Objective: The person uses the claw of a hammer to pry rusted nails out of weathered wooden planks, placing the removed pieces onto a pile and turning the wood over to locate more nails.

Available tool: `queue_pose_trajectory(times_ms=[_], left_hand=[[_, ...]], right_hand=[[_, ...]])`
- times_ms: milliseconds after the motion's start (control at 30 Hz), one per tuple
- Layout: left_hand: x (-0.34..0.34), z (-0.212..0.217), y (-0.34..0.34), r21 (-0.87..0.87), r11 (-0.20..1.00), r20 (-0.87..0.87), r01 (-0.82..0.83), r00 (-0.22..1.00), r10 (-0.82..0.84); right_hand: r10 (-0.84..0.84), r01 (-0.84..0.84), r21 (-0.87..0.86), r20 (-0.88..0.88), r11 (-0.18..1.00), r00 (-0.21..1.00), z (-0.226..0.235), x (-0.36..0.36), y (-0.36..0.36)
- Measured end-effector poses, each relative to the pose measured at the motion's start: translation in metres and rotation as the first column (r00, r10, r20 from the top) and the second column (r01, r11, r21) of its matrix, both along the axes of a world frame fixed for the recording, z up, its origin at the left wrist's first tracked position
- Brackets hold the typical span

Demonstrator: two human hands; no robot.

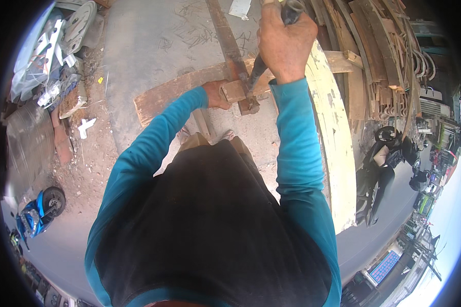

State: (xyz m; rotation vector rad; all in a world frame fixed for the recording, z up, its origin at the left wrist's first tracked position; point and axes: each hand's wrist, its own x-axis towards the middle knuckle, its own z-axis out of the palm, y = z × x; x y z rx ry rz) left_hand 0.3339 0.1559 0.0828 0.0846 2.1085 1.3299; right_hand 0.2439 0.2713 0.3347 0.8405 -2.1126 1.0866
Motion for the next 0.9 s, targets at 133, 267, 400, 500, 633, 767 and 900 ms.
queue_pose_trajectory(times_ms=[133, 267, 400, 500, 633, 767, 900], left_hand=[[-0.004, -0.021, -0.003, -0.046, 0.998, -0.136, -0.050, 0.990, 0.043], [-0.013, -0.030, -0.002, -0.051, 0.996, -0.258, -0.075, 0.964, 0.060], [-0.009, -0.015, -0.005, -0.024, 0.999, -0.010, -0.039, 0.999, 0.039], [-0.009, -0.010, -0.009, -0.184, 0.971, -0.342, -0.156, 0.936, 0.085], [-0.026, -0.030, -0.018, -0.046, 0.990, -0.109, -0.134, 0.986, 0.128], [-0.021, -0.048, -0.016, 0.042, 0.999, -0.065, -0.025, 0.998, 0.027], [-0.031, -0.034, -0.029, 0.058, 0.997, -0.066, -0.057, 0.996, 0.061]], right_hand=[[0.057, 0.113, -0.248, 0.587, 0.962, 0.808, -0.009, -0.026, -0.024], [-0.076, 0.105, -0.116, 0.230, 0.988, 0.970, -0.016, -0.047, -0.034], [0.262, 0.030, -0.423, 0.614, 0.905, 0.745, -0.024, -0.028, -0.019], [0.234, -0.014, -0.407, 0.497, 0.913, 0.836, -0.040, -0.043, -0.028], [-0.165, 0.183, -0.008, 0.393, 0.983, 0.905, -0.062, -0.103, -0.051], [0.001, 0.149, -0.194, 0.613, 0.970, 0.790, -0.045, -0.069, -0.035], [0.074, 0.190, -0.335, 0.637, 0.923, 0.767, -0.008, 0.002, -0.035]])
